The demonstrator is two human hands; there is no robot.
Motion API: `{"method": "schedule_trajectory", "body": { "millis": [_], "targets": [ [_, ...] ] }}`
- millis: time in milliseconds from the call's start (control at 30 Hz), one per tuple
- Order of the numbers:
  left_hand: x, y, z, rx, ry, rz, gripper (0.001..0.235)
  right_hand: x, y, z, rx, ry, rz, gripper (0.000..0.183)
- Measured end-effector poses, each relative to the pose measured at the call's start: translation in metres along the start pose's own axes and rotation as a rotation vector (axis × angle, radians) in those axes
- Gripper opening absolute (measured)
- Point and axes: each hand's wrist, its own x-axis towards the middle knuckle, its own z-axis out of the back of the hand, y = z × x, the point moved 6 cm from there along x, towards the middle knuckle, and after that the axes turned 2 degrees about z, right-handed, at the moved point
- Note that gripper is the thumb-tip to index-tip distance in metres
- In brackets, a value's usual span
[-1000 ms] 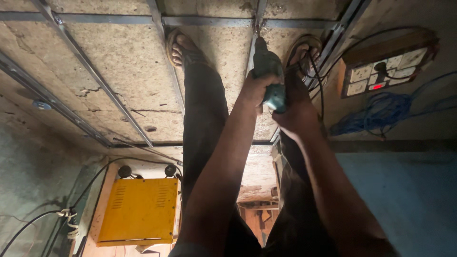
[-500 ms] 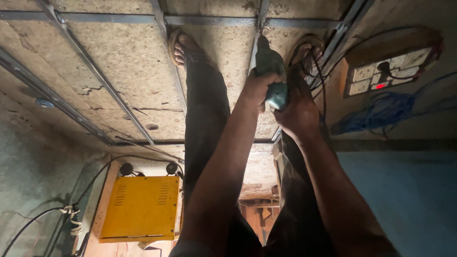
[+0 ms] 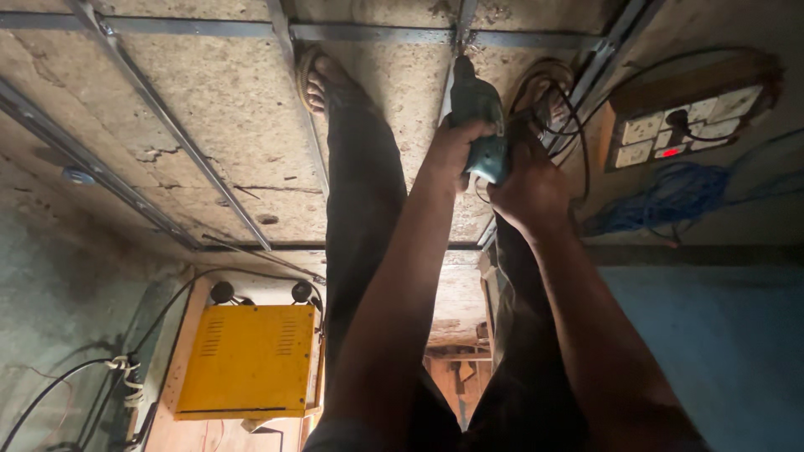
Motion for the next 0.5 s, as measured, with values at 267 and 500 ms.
{"method": "schedule_trajectory", "body": {
  "millis": [267,500],
  "targets": [
    [-0.023,0.009,-0.005,-0.003,0.007,0.059,0.037,-0.018,0.015,0.036,0.077,-0.026,0.083,0.091],
    [-0.131,0.044,-0.03,0.019,0.037,-0.015,0.039,-0.109,0.015,0.084,-0.041,0.22,-0.077,0.064]
  ]
}}
